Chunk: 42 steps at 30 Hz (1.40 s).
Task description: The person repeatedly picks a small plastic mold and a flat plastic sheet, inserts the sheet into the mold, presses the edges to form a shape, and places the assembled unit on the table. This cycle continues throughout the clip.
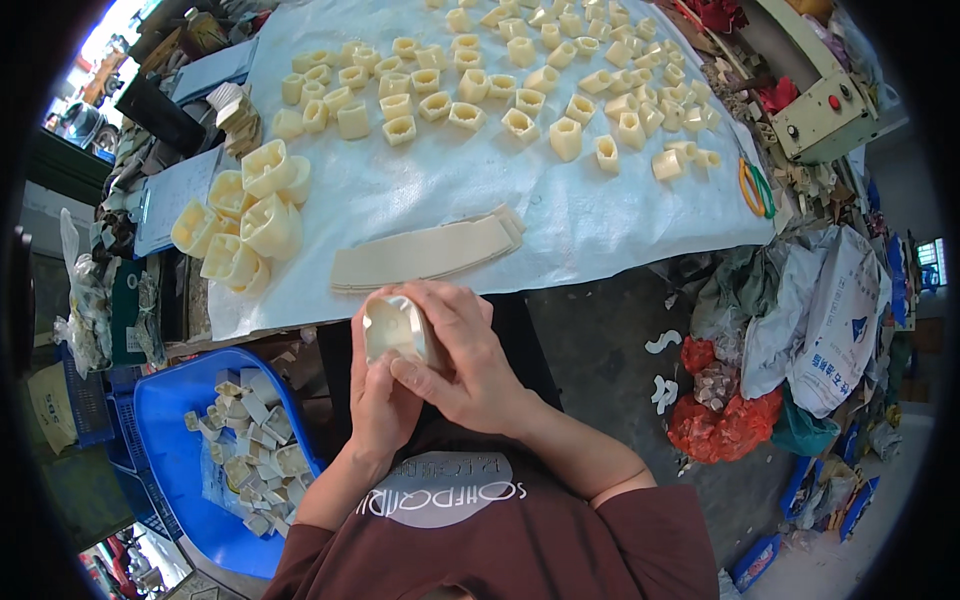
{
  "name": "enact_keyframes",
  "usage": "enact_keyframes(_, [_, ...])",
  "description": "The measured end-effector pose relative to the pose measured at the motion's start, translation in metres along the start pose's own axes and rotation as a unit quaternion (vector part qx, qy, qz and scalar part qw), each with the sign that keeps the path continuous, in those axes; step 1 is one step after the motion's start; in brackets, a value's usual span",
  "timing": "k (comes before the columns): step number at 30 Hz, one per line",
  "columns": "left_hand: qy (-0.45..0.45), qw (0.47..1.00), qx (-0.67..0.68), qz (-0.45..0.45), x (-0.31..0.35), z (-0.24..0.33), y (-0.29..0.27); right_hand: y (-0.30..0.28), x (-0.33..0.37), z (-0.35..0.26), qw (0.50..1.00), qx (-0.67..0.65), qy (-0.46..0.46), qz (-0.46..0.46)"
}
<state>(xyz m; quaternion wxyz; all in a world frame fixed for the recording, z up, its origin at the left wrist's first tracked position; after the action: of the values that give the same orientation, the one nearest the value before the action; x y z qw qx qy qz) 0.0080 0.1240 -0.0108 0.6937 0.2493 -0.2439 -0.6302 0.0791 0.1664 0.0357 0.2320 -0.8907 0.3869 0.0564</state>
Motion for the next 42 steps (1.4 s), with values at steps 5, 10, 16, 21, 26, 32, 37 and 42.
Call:
enact_keyframes(5, [0.028, 1.0, 0.01, -0.007, 0.003, 0.01, 0.002, 0.002, 0.001, -0.013, 0.997, 0.036, -0.068, 0.032])
enact_keyframes(10, [0.028, 0.994, 0.101, -0.01, 0.002, 0.012, 0.003, 0.013, 0.002, 0.002, 0.978, -0.205, -0.031, -0.008])
enact_keyframes(16, [0.078, 0.995, -0.046, 0.033, 0.006, 0.017, -0.009, 0.019, 0.006, -0.004, 0.991, -0.098, -0.094, 0.017])
enact_keyframes(21, [0.027, 0.999, -0.013, -0.028, 0.004, 0.01, -0.008, 0.018, 0.005, -0.006, 0.993, -0.029, -0.117, 0.014])
enact_keyframes(26, [-0.083, 0.99, 0.004, -0.11, 0.003, 0.005, -0.002, 0.007, -0.009, 0.012, 0.972, -0.231, 0.007, -0.035])
enact_keyframes(32, [-0.141, 0.975, -0.118, -0.121, 0.005, -0.009, -0.006, 0.037, -0.023, 0.02, 0.886, -0.395, 0.035, -0.241])
enact_keyframes(37, [-0.147, 0.974, -0.129, -0.112, 0.007, -0.006, -0.009, 0.021, -0.021, 0.004, 0.971, -0.143, -0.1, -0.166])
enact_keyframes(42, [-0.053, 0.994, -0.079, -0.053, -0.003, 0.009, 0.001, 0.023, -0.005, 0.02, 0.956, -0.273, -0.014, -0.101])
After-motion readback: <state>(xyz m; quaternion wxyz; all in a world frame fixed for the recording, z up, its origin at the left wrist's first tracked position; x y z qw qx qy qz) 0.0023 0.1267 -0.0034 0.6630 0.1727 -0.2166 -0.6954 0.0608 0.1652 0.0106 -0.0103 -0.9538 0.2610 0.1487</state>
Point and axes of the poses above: each hand's wrist, its own x-axis away from the middle knuckle, its own y-axis out of the palm, z = x × y, the point moved 10 cm from there along -x, towards the middle knuckle, and after that the axes turned 7 degrees about -z, right-handed, at the moved point
